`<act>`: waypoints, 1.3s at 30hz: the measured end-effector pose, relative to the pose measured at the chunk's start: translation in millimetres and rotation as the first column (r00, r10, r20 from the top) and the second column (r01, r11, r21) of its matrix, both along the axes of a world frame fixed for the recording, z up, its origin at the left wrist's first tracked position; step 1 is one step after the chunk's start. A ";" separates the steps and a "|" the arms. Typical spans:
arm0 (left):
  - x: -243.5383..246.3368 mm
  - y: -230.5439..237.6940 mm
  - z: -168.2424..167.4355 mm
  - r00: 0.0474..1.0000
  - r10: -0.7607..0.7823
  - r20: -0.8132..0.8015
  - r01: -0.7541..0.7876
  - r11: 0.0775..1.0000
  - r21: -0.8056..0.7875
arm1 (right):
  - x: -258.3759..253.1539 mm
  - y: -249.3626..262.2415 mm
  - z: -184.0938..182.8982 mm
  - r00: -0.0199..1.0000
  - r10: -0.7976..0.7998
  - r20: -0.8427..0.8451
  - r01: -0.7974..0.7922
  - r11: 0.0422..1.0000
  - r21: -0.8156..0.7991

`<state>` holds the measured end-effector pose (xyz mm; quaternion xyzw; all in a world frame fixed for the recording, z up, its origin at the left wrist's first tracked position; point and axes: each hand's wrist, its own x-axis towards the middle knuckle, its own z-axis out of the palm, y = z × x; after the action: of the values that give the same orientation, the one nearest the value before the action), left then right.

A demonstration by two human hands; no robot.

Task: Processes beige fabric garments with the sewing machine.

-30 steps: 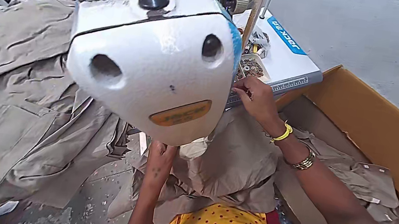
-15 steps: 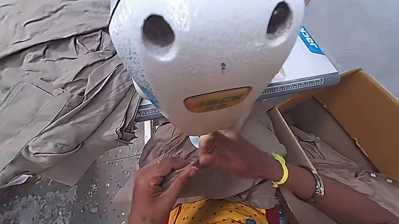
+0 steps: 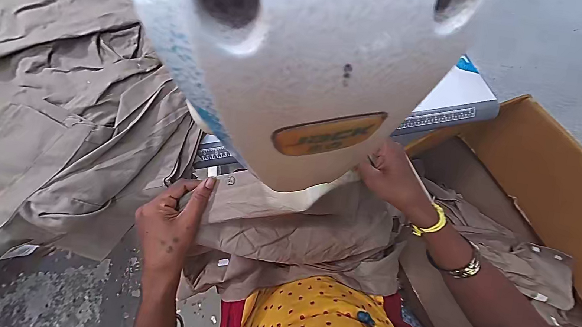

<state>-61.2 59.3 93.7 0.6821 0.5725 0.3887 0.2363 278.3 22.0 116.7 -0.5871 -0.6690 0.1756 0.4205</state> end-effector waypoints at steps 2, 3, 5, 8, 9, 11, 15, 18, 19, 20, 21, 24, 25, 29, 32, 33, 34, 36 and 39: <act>-1.3 2.9 -3.8 1.000 -0.017 -0.018 0.017 1.000 -0.008 | 0.1 -2.0 -2.0 0.997 -0.014 0.074 0.012 0.999 0.030; -2.3 2.7 -5.6 0.999 -0.016 -0.037 0.016 1.000 -0.009 | 3.3 -0.7 -5.1 0.991 -0.034 0.130 0.028 0.998 0.051; -0.7 -0.3 -9.2 0.989 0.005 -0.148 -0.003 1.000 0.015 | 20.2 3.7 -12.2 0.949 -0.117 0.291 0.103 0.993 0.062; 11.4 -2.8 -18.3 0.960 -0.030 -0.279 0.069 0.989 0.132 | 50.9 13.1 -16.2 0.819 -0.195 0.540 0.298 0.948 -0.111; 16.1 -2.8 -20.5 0.957 -0.100 -0.273 0.142 0.980 0.139 | 55.4 17.5 -16.9 0.786 -0.234 0.571 0.342 0.936 -0.087; 28.0 -3.1 -22.9 0.950 -0.288 -0.124 0.298 0.952 0.071 | 56.0 28.8 -16.7 0.759 -0.306 0.575 0.341 0.939 0.049; 66.6 -9.1 -13.5 0.878 -0.348 0.329 0.409 0.902 -0.137 | 56.6 64.8 -23.0 0.722 -0.300 0.623 0.285 0.950 0.127; 83.8 -13.9 -7.2 0.904 -0.232 0.360 0.323 0.921 -0.217 | 53.0 73.6 -29.5 0.676 -0.286 0.680 0.253 0.956 0.151; 86.8 -15.5 -7.4 0.908 -0.212 0.362 0.303 0.929 -0.214 | 51.4 72.9 -32.3 0.671 -0.296 0.680 0.239 0.954 0.179; 89.1 -17.1 -7.5 0.907 -0.195 0.374 0.289 0.933 -0.213 | 51.1 71.8 -35.5 0.688 -0.311 0.656 0.220 0.950 0.220; 90.7 -18.8 -7.3 0.903 -0.177 0.392 0.279 0.935 -0.219 | 51.7 69.2 -37.9 0.734 -0.321 0.599 0.199 0.944 0.263; 92.2 -19.4 -7.7 0.893 -0.140 0.428 0.259 0.936 -0.236 | 51.3 54.2 -35.4 0.894 -0.332 0.302 0.236 0.920 0.313; 91.7 -17.8 -9.6 0.885 -0.138 0.444 0.258 0.941 -0.221 | 49.8 45.7 -30.0 0.929 -0.312 0.201 0.255 0.930 0.263; 90.3 -11.5 -13.7 0.853 -0.156 0.498 0.272 0.947 -0.169 | 45.8 14.6 -3.7 0.978 -0.204 -0.027 0.205 0.978 0.027; 90.2 -9.8 -7.6 0.946 -0.127 0.300 0.193 0.961 -0.200 | 35.9 14.3 10.1 0.986 -0.169 0.008 0.168 0.984 0.062; 88.7 -12.0 -4.7 0.975 -0.132 0.181 0.158 0.977 -0.141 | 28.4 17.1 12.4 0.981 -0.174 0.083 0.161 0.976 0.144; 86.4 -17.4 -0.4 0.986 -0.153 0.063 0.154 0.988 -0.023 | 19.0 18.7 13.8 0.971 -0.173 0.166 0.128 0.960 0.250; 78.4 -34.4 12.7 0.949 -0.305 -0.082 0.315 0.929 0.195 | -2.7 16.7 13.7 0.930 -0.128 0.345 -0.058 0.875 0.480; 73.4 -54.7 21.7 0.890 -0.431 -0.145 0.453 0.868 0.203 | -37.5 8.8 9.7 0.784 -0.013 0.621 -0.424 0.720 0.550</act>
<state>12.2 4.6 115.4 0.8356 0.3623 0.3552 0.2108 240.8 30.8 126.3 -0.3395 -0.8458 -0.2152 0.3506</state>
